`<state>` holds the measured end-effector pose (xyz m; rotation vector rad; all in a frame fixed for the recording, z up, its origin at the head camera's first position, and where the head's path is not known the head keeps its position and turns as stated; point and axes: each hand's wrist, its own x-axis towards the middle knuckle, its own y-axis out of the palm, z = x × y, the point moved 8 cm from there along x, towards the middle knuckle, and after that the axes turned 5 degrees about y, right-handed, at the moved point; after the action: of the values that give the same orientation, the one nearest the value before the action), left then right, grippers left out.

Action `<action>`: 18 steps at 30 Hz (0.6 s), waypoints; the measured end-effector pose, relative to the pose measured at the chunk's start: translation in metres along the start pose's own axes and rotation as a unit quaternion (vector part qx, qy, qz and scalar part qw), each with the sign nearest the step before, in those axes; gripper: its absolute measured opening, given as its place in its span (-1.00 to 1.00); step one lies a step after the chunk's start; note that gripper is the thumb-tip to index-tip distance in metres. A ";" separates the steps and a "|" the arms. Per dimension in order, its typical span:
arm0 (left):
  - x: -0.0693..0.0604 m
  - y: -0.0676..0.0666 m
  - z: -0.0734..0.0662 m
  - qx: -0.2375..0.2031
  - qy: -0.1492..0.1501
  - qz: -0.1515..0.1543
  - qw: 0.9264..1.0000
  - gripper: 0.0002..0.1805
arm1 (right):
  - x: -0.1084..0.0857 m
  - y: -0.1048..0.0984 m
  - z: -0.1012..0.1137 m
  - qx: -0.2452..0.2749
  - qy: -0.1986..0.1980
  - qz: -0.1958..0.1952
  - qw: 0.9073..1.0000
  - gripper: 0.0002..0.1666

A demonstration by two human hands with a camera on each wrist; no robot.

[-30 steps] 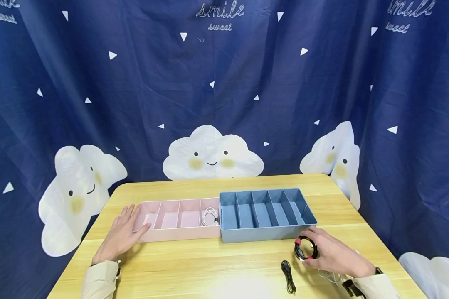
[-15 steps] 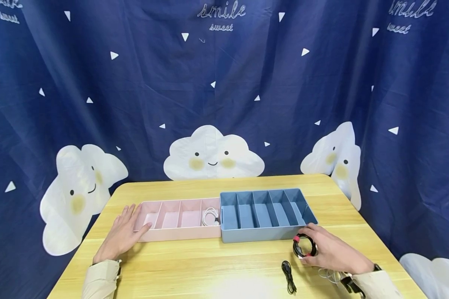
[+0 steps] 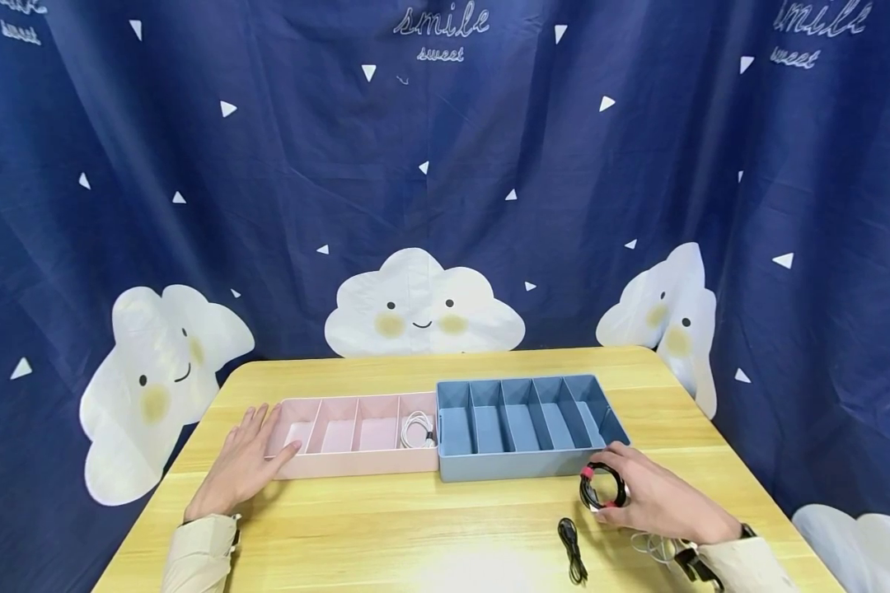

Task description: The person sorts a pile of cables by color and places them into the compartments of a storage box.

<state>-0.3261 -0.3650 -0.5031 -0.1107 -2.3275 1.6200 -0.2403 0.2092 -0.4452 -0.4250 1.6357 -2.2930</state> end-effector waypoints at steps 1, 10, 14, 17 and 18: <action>0.000 0.000 0.000 0.000 0.000 0.000 1.000 -0.01 | 0.000 0.000 0.000 -0.001 -0.001 0.000 1.000 -0.37; 0.000 0.001 0.000 0.003 0.000 0.000 1.000 0.00 | 0.002 -0.003 0.001 -0.003 0.000 0.000 1.000 -0.36; 0.001 0.001 0.001 0.003 0.001 -0.001 1.000 -0.01 | 0.002 -0.006 0.003 -0.002 -0.002 -0.005 1.000 -0.39; 0.001 0.000 0.000 0.003 0.002 -0.004 1.000 -0.01 | 0.003 -0.008 0.006 -0.003 -0.005 -0.006 1.000 -0.39; 0.001 0.000 0.001 0.003 0.002 -0.004 1.000 -0.01 | 0.004 -0.008 0.006 -0.003 -0.005 -0.004 1.000 -0.38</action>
<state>-0.3270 -0.3653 -0.5031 -0.1016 -2.3163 1.6220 -0.2417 0.2050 -0.4352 -0.4445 1.6398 -2.2893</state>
